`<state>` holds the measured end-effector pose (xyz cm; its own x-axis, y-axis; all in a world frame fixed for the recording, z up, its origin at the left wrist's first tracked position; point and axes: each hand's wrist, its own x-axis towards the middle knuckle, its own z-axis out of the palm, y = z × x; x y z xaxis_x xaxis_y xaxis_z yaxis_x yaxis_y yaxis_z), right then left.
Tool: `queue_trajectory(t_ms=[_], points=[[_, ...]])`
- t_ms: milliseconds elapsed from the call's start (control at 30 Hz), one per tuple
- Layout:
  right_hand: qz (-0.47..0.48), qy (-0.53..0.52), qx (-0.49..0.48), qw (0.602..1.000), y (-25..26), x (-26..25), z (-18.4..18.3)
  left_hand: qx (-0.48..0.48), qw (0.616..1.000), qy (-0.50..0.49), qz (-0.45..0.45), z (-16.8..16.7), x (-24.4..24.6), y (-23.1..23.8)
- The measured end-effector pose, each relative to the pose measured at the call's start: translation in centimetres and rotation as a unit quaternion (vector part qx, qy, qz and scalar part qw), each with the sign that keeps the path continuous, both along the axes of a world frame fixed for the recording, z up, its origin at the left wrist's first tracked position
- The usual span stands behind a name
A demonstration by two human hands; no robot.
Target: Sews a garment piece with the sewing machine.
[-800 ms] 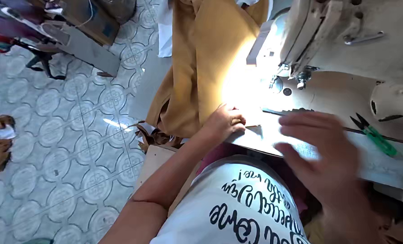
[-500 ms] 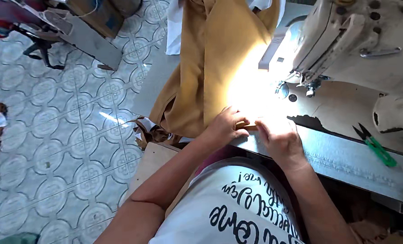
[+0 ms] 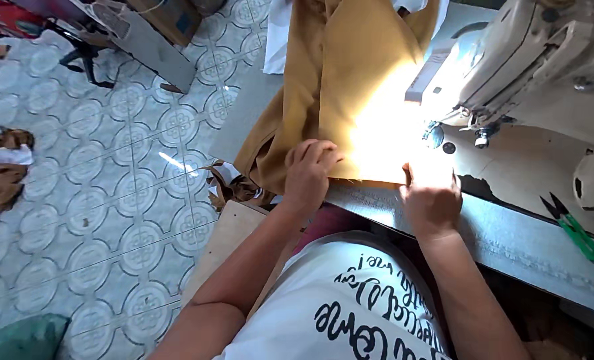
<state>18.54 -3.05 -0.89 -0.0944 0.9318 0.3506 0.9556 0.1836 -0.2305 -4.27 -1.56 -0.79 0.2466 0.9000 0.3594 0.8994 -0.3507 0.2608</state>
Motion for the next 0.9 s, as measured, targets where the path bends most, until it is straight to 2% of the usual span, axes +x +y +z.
queue_trajectory(t_ms=[167, 233, 267, 300, 333, 367, 400, 433, 467, 500, 567, 600, 633, 667, 733, 767, 800, 867, 900], points=[[0.002, 0.027, -0.001, 1.0, -0.4, -0.6, -0.1, 0.049, 0.995, -0.084, 0.035, 1.9, -1.0, -0.3], [0.071, 0.137, -0.052, 0.987, -0.6, 0.0, 0.9, 0.047, 0.992, -0.115, 0.037, 2.5, -1.1, -0.4], [0.111, 0.236, -0.1, 0.96, -0.5, 0.5, 1.5, 0.036, 0.992, -0.119, 0.029, 2.7, -0.9, -0.5], [0.145, 0.359, -0.158, 0.908, -0.3, 0.9, 2.0, 0.021, 0.992, -0.119, 0.02, 2.7, -0.6, -0.6], [0.172, 0.496, -0.211, 0.825, -0.1, 1.1, 2.4, -0.002, 0.993, -0.116, 0.012, 2.6, -0.3, -0.6], [0.191, 0.618, -0.247, 0.722, 0.1, 1.3, 2.5, -0.022, 0.993, -0.113, 0.005, 2.3, -0.1, -0.7], [0.204, 0.707, -0.267, 0.623, 0.4, 1.2, 2.7, -0.037, 0.993, -0.11, 0.0, 2.0, 0.2, -0.7], [0.212, 0.764, -0.276, 0.544, 0.6, 1.1, 2.8, -0.05, 0.993, -0.11, -0.002, 1.8, 0.4, -0.7], [0.214, 0.799, -0.281, 0.487, 0.8, 0.9, 2.7, -0.064, 0.991, -0.115, -0.001, 1.7, 0.5, -0.7], [0.215, 0.818, -0.286, 0.451, 0.9, 0.7, 2.6, -0.081, 0.988, -0.129, 0.0, 1.8, 0.6, -0.7], [0.195, 0.832, -0.292, 0.43, 1.2, 0.5, 2.4, -0.149, 0.968, -0.201, -0.013, 2.4, 0.1, -0.5], [0.177, 0.834, -0.294, 0.431, 1.3, 0.5, 2.3, -0.193, 0.943, -0.267, -0.044, 2.5, -0.4, -0.4], [0.158, 0.833, -0.296, 0.439, 1.3, 0.5, 2.2, -0.243, 0.899, -0.353, -0.09, 2.5, -1.0, -0.3], [0.143, 0.833, -0.298, 0.443, 1.4, 0.7, 1.9, -0.294, 0.831, -0.451, -0.142, 2.3, -1.4, -0.2], [0.136, 0.832, -0.305, 0.444, 1.2, 0.9, 1.2, -0.381, 0.661, -0.609, -0.216, 1.9, -1.6, -0.2], [0.134, 0.829, -0.31, 0.445, 1.2, 1.0, 1.0, -0.399, 0.591, -0.658, -0.243, 1.8, -1.4, -0.2], [0.134, 0.829, -0.318, 0.441, 1.2, 1.0, 0.7, -0.405, 0.542, -0.689, -0.261, 1.6, -1.3, -0.1], [0.132, 0.827, -0.329, 0.437, 1.3, 0.8, 0.5, -0.414, 0.494, -0.715, -0.272, 1.0, -1.0, -0.1], [0.131, 0.827, -0.326, 0.439, 1.3, 0.7, 0.4, -0.416, 0.488, -0.719, -0.268, 0.7, -0.9, -0.1]])
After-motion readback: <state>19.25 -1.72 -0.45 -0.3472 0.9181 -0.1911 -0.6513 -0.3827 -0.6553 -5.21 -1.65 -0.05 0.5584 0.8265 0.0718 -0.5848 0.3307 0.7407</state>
